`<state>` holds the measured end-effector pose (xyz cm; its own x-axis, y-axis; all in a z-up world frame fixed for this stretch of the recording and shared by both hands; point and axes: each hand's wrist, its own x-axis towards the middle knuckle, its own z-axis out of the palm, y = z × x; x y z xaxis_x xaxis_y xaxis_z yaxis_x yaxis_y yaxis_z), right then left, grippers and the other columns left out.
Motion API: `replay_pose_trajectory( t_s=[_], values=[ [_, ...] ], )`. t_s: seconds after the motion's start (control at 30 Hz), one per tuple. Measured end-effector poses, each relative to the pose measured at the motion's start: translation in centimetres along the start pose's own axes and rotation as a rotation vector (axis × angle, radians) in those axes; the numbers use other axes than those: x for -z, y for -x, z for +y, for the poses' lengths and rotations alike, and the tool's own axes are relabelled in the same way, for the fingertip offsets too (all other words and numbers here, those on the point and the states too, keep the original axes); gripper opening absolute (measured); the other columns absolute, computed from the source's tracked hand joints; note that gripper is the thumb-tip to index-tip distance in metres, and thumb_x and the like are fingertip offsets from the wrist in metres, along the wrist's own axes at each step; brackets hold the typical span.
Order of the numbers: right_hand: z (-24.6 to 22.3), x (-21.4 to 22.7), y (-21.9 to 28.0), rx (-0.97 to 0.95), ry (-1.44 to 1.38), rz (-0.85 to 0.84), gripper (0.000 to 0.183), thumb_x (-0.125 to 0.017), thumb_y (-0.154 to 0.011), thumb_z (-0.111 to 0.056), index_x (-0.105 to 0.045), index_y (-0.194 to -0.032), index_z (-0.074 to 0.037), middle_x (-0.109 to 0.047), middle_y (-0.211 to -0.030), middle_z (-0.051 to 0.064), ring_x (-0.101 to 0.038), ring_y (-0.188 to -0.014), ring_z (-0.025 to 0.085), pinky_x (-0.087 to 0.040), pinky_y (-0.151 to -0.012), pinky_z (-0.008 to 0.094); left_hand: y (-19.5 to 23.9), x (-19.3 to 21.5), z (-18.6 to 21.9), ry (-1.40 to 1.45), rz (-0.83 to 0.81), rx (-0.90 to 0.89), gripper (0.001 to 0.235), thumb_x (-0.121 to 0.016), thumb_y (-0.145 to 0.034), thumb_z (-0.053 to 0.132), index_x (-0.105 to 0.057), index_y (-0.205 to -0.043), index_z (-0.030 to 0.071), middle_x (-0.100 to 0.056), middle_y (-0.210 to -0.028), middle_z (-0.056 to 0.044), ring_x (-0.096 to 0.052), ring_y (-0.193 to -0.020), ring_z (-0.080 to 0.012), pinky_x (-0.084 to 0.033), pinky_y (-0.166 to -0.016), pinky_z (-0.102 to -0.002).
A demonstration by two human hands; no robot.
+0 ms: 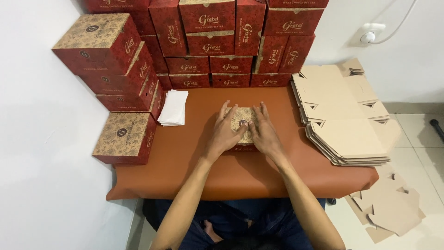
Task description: The person assembles flat cardboard pieces into small rectangular boxes by folding the flaps and tucking them into slots. They then place a decorative lid on top of the assembled box and set it aside before repeating the process with another piece.
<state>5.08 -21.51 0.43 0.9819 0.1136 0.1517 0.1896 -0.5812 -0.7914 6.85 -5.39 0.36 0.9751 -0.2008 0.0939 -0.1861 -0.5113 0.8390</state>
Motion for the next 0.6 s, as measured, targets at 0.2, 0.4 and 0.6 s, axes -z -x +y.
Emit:
replay_pose_trajectory(
  t_s=[0.2,0.4,0.6],
  values=[
    [-0.4,-0.1,0.4,0.007,-0.018,0.052,0.055,-0.052,-0.108,-0.008,-0.042,-0.160,0.007,-0.019,-0.170,0.039,-0.031,-0.151,0.061,-0.037,-0.114,0.079,0.1,-0.1,-0.1,-0.007,0.023,-0.012,0.078,-0.077,-0.092,0.026,-0.047,-0.160,0.003,-0.021,-0.176,-0.025,-0.029,-0.155,-0.0581,-0.037,-0.118,-0.078],
    [-2.9,2.0,3.7,0.031,-0.214,0.124,0.056,-0.045,-0.116,-0.033,-0.045,-0.161,-0.001,-0.011,-0.172,0.038,-0.020,-0.153,0.064,-0.032,-0.114,0.080,0.5,-0.1,-3.3,0.099,0.178,-0.134,0.079,-0.073,-0.097,0.051,-0.052,-0.159,0.007,-0.011,-0.178,-0.027,-0.041,-0.149,-0.0563,-0.036,-0.117,-0.076],
    [-2.0,3.4,7.7,0.089,-0.160,-0.085,0.051,-0.053,-0.108,-0.019,-0.054,-0.158,-0.008,-0.053,-0.159,0.029,-0.028,-0.156,0.053,-0.025,-0.122,0.073,7.1,2.6,-1.6,0.176,0.021,-0.120,0.087,-0.066,-0.096,0.057,-0.042,-0.163,0.008,0.003,-0.177,-0.034,-0.022,-0.154,-0.0641,-0.023,-0.118,-0.085]
  ],
)
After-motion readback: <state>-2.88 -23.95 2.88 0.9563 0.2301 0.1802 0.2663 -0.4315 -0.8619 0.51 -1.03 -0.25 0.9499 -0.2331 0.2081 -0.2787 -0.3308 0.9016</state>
